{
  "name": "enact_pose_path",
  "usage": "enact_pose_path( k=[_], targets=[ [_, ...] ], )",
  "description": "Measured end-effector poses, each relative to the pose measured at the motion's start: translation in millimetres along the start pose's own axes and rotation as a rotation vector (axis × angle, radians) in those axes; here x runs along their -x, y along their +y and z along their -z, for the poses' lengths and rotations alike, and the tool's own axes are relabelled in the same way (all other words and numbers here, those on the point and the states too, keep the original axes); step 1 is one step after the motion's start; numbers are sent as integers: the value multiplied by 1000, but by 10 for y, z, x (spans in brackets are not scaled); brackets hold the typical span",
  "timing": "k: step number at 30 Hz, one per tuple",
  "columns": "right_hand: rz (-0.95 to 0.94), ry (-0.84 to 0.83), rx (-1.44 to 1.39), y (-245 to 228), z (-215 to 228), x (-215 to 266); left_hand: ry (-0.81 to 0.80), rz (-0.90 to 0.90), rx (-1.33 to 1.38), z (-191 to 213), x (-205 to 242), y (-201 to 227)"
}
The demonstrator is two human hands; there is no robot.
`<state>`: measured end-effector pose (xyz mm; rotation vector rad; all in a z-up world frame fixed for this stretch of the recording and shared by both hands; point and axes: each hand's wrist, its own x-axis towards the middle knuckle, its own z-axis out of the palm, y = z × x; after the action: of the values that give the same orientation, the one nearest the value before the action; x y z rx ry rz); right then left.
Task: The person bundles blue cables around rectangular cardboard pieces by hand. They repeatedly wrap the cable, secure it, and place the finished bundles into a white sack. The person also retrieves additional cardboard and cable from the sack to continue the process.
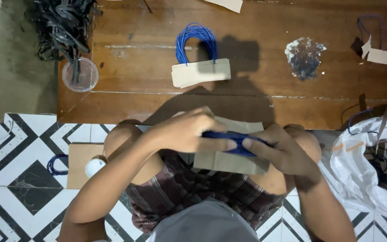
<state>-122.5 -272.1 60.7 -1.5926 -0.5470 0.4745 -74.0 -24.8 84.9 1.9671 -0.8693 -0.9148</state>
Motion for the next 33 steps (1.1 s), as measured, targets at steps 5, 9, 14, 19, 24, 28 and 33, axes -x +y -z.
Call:
enact_pose_path(
  k=[5, 9, 14, 19, 24, 28, 33],
  targets=[
    [15, 35, 46, 296, 44, 159, -65, 14, 10, 15, -114, -11],
    [-20, -29, 22, 103, -7, 232, -161, -7, -16, -37, -72, -39],
    [-21, 49, 127, 195, 45, 201, -72, -9, -9, -8, -99, 41],
    [-271, 315, 549, 671, 183, 475, 243, -95, 76, -334, -216, -240],
    [-17, 749, 378, 727, 294, 383, 1237, -266, 312, -986, -343, -368],
    [256, 856, 516, 1033, 294, 262, 879, -261, 1016, -2217, -1327, -1655],
    [283, 814, 120, 694, -299, 65, 538, -429, 1338, -2886, -1408, -2490]
  ],
)
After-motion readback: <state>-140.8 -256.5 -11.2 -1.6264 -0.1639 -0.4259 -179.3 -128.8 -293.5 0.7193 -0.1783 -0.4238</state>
